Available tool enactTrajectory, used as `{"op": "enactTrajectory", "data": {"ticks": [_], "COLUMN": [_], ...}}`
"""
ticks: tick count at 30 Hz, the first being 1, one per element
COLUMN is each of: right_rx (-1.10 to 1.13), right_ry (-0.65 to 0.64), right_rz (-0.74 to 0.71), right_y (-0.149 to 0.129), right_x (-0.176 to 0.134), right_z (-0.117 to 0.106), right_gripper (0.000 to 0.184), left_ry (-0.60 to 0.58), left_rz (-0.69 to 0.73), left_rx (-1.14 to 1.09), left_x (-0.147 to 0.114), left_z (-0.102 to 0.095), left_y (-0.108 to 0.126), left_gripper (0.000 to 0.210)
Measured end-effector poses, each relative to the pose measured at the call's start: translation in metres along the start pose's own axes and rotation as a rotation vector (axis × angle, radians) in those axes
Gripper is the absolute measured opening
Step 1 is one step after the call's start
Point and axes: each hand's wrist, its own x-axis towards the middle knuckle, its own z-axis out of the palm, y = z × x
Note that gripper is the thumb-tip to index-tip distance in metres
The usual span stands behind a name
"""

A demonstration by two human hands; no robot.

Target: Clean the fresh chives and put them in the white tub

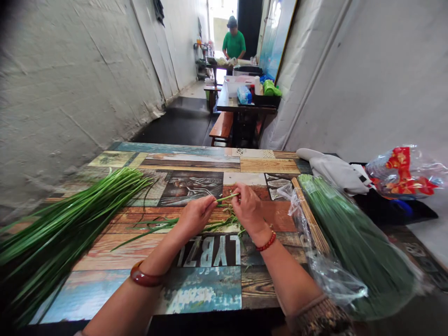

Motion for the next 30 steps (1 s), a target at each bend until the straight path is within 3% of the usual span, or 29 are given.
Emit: {"op": "enactTrajectory", "data": {"ticks": [4,9,14,18,27,30], "right_rx": [-0.024,0.115,0.209,0.252,0.580,0.742], "right_ry": [-0.008,-0.229,-0.096,-0.174,-0.157,-0.069], "right_rz": [0.011,-0.028,0.001,0.008,0.256,0.414], "right_y": [0.016,0.014,0.004,0.001,-0.006,-0.013], "right_x": [0.008,0.012,0.013,0.011,0.003,0.000], "right_z": [-0.014,-0.028,-0.024,-0.019,-0.011,-0.003], "right_gripper": [0.020,0.017,0.014,0.008,0.013,0.009], "left_ry": [0.026,0.081,0.062,0.020,0.044,0.038], "left_rz": [-0.015,-0.007,0.044,0.067,0.068,0.090], "left_rx": [0.033,0.082,0.072,0.008,0.039,0.058], "left_x": [0.001,0.000,0.000,0.001,0.001,0.000], "left_z": [-0.005,-0.008,-0.005,-0.004,-0.003,-0.002], "left_y": [-0.008,-0.013,-0.011,-0.009,-0.010,-0.008], "left_gripper": [0.029,0.028,0.029,0.030,0.031,0.032]}}
